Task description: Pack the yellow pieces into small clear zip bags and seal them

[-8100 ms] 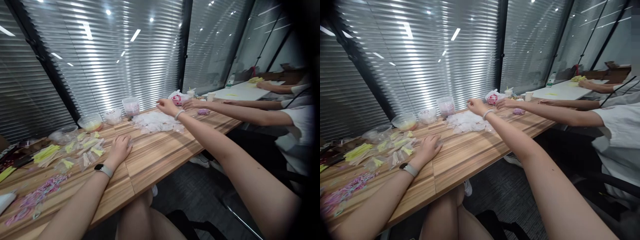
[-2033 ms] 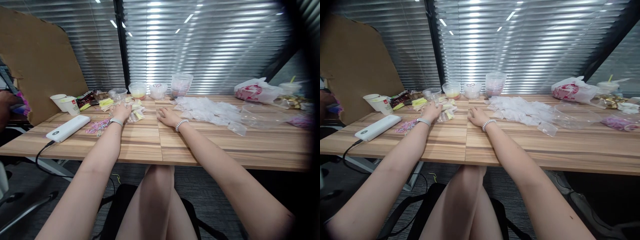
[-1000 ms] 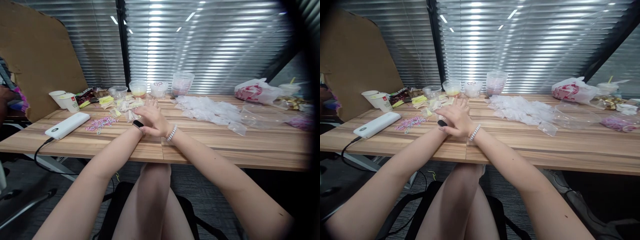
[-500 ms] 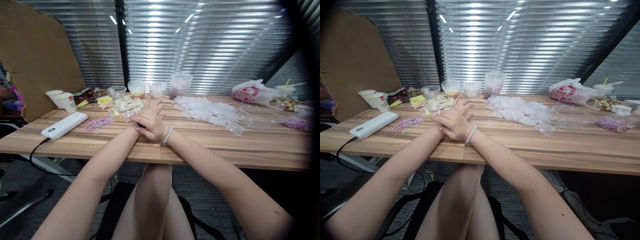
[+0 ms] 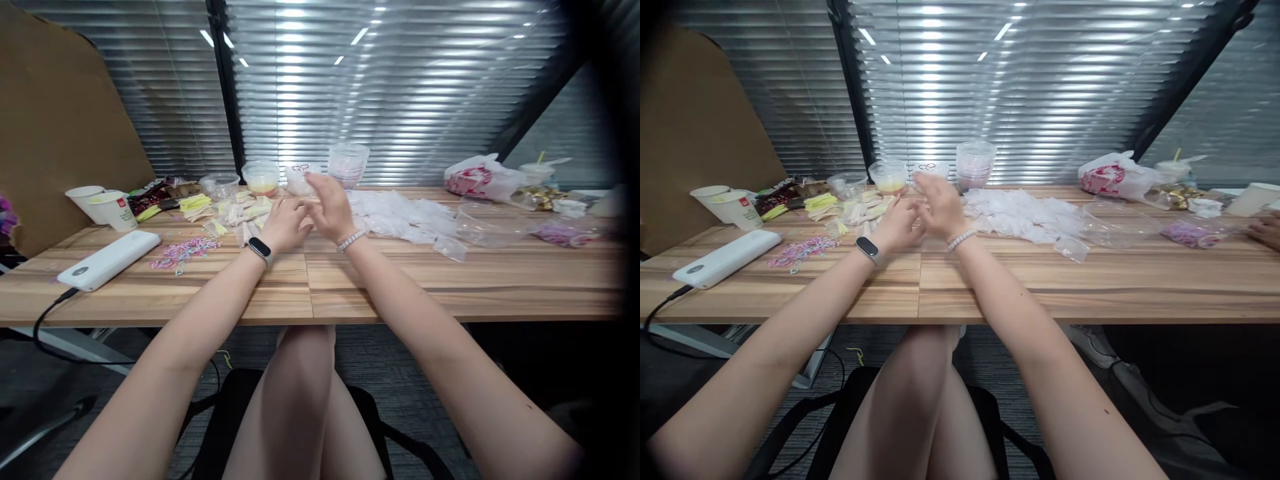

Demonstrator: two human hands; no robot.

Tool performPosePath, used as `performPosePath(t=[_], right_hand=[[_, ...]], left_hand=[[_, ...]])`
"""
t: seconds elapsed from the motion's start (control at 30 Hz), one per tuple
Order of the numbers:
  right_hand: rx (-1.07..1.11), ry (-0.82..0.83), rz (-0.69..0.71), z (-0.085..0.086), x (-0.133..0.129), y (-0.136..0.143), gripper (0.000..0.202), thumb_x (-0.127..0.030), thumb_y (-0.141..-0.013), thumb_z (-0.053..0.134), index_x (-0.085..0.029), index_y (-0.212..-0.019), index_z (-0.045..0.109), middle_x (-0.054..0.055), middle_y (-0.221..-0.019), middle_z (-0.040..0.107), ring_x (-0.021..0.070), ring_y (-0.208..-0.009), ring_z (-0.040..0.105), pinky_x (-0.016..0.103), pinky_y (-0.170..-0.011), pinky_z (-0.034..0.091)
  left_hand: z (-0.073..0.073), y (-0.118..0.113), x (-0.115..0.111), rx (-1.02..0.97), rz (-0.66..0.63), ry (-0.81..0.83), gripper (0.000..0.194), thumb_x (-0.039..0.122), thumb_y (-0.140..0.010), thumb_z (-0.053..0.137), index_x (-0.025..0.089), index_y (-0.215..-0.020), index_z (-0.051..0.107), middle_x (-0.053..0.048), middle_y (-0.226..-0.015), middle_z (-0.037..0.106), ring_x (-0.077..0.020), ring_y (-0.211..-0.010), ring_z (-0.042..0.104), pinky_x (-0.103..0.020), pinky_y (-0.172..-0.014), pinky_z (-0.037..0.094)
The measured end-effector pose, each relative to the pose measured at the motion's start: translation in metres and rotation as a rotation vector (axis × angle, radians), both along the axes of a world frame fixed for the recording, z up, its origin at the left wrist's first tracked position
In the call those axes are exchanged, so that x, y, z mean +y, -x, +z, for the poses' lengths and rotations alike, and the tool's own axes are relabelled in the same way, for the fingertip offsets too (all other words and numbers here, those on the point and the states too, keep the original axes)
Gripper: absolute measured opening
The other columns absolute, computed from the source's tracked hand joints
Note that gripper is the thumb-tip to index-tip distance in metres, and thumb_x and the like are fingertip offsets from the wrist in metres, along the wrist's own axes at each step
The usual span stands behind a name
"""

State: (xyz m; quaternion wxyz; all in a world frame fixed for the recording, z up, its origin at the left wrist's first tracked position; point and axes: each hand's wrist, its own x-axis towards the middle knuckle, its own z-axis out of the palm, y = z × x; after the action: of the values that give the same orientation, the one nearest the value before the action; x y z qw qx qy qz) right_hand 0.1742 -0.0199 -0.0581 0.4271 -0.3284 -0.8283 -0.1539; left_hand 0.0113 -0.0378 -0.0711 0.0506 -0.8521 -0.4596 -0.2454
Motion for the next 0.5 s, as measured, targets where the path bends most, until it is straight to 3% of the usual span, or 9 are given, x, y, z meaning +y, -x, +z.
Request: performPosePath(t=[0.1, 0.2, 0.27, 0.37, 0.5], right_hand=[[0.059, 0.149, -0.334, -0.014, 0.031, -0.051, 0.059, -0.048, -0.101, 0.032, -0.012, -0.147, 0.043, 0.017, -0.147, 0.043, 0.0329, -0.138, 0.036, 0.051, -0.115, 0.028], [0.099, 0.301, -0.589, -0.044, 0.057, -0.091, 0.055, -0.043, -0.097, 0.042, -0.010, -0.140, 0.049, 0.020, -0.141, 0.047, 0.0335, -0.131, 0.042, 0.048, -0.111, 0.032], [0.118, 0.417, -0.713, -0.063, 0.070, -0.107, 0.055, -0.046, -0.095, 0.045, -0.013, -0.138, 0.052, 0.020, -0.134, 0.052, 0.0358, -0.125, 0.046, 0.054, -0.108, 0.033], [0.070, 0.539, -0.814, -0.079, 0.081, -0.116, 0.054, -0.055, -0.094, 0.043, -0.018, -0.131, 0.057, 0.018, -0.127, 0.057, 0.0392, -0.123, 0.047, 0.068, -0.107, 0.021], [-0.048, 0.540, -0.786, -0.080, 0.083, -0.111, 0.062, -0.064, -0.090, 0.045, -0.022, -0.137, 0.052, 0.018, -0.136, 0.051, 0.0405, -0.132, 0.037, 0.072, -0.107, 0.010]], left_hand=[[-0.004, 0.007, 0.006, 0.079, -0.055, -0.069, 0.040, 0.039, -0.093, 0.050, 0.018, -0.125, 0.062, -0.012, -0.135, 0.055, -0.0285, -0.129, 0.046, -0.047, -0.118, 0.024], [-0.014, 0.009, 0.012, 0.140, -0.055, 0.000, 0.042, 0.043, -0.094, 0.048, 0.018, -0.125, 0.062, -0.012, -0.128, 0.059, -0.0275, -0.123, 0.051, -0.044, -0.109, 0.035], [-0.020, 0.009, 0.015, 0.174, -0.054, 0.051, 0.043, 0.046, -0.094, 0.047, 0.019, -0.125, 0.062, -0.012, -0.124, 0.061, -0.0276, -0.120, 0.054, -0.044, -0.106, 0.037], [-0.024, 0.006, 0.017, 0.214, -0.066, 0.091, 0.043, 0.047, -0.093, 0.048, 0.020, -0.124, 0.062, -0.011, -0.123, 0.061, -0.0273, -0.117, 0.055, -0.043, -0.105, 0.038], [-0.025, 0.002, 0.015, 0.248, -0.084, 0.125, 0.040, 0.044, -0.095, 0.045, 0.020, -0.119, 0.065, -0.011, -0.119, 0.063, -0.0262, -0.114, 0.056, -0.041, -0.103, 0.041]])
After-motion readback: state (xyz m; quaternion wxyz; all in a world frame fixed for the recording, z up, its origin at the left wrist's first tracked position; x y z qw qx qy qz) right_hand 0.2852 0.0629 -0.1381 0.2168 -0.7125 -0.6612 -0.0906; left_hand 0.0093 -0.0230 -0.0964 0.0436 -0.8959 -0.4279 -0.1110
